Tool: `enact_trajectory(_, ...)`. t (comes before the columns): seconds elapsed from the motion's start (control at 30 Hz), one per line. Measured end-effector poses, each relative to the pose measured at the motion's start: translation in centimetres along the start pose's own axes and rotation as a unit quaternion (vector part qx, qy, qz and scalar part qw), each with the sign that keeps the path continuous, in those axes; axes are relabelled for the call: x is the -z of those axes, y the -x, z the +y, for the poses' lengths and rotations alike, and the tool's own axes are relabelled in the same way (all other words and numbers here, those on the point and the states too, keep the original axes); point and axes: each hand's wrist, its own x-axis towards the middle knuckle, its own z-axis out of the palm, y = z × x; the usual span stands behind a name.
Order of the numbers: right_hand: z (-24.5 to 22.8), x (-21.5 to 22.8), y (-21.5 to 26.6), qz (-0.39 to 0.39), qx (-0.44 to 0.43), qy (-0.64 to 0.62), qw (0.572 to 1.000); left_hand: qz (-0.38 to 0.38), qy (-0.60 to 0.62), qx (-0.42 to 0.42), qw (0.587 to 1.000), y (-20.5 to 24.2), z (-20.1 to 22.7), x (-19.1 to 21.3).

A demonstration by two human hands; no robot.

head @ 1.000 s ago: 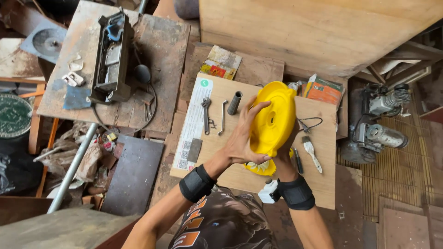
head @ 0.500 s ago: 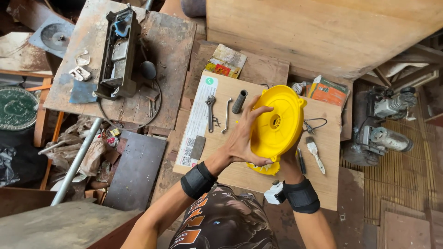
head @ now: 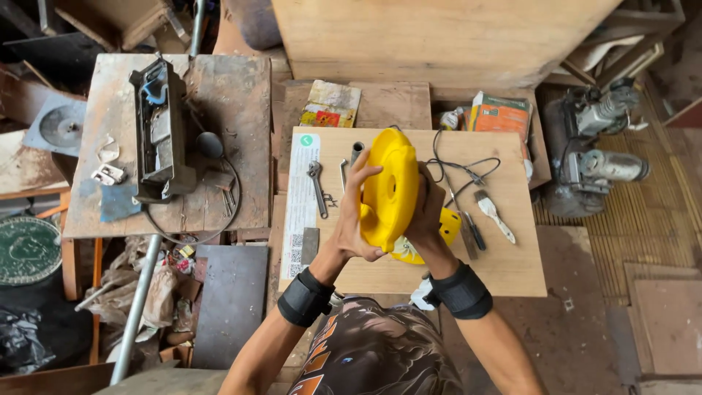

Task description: Dismantling and cleaning the fan and housing of a yellow handheld blower in a workshop.

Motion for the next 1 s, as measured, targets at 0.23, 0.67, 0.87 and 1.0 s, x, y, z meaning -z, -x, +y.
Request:
enact_trajectory(0.23, -5.0, 1.1, -0.4, -0.040, 0.049, 0.058, 0.996, -0.003, 0.110, 0.023, 0.994, 0.4, 0.9, -1.2)
enact_trajectory(0.67, -4.5, 7.5, -0.3, -0.077, 0.024, -0.042, 0.996, 0.035, 0.027, 0.021, 0.999, 0.2, 3.1, -7.5)
enact_trajectory(0.87, -4.3, 10.6, -0.9, -0.100, 0.009, -0.099, 0.990, 0.064, 0.011, -0.001, 0.998, 0.1, 3.4, -11.1)
enact_trajectory(1.0, -4.0, 12.1, -1.4, -0.121, 0.018, -0.129, 0.984, 0.096, 0.016, 0.024, 0.995, -0.3, 4.2, -13.2)
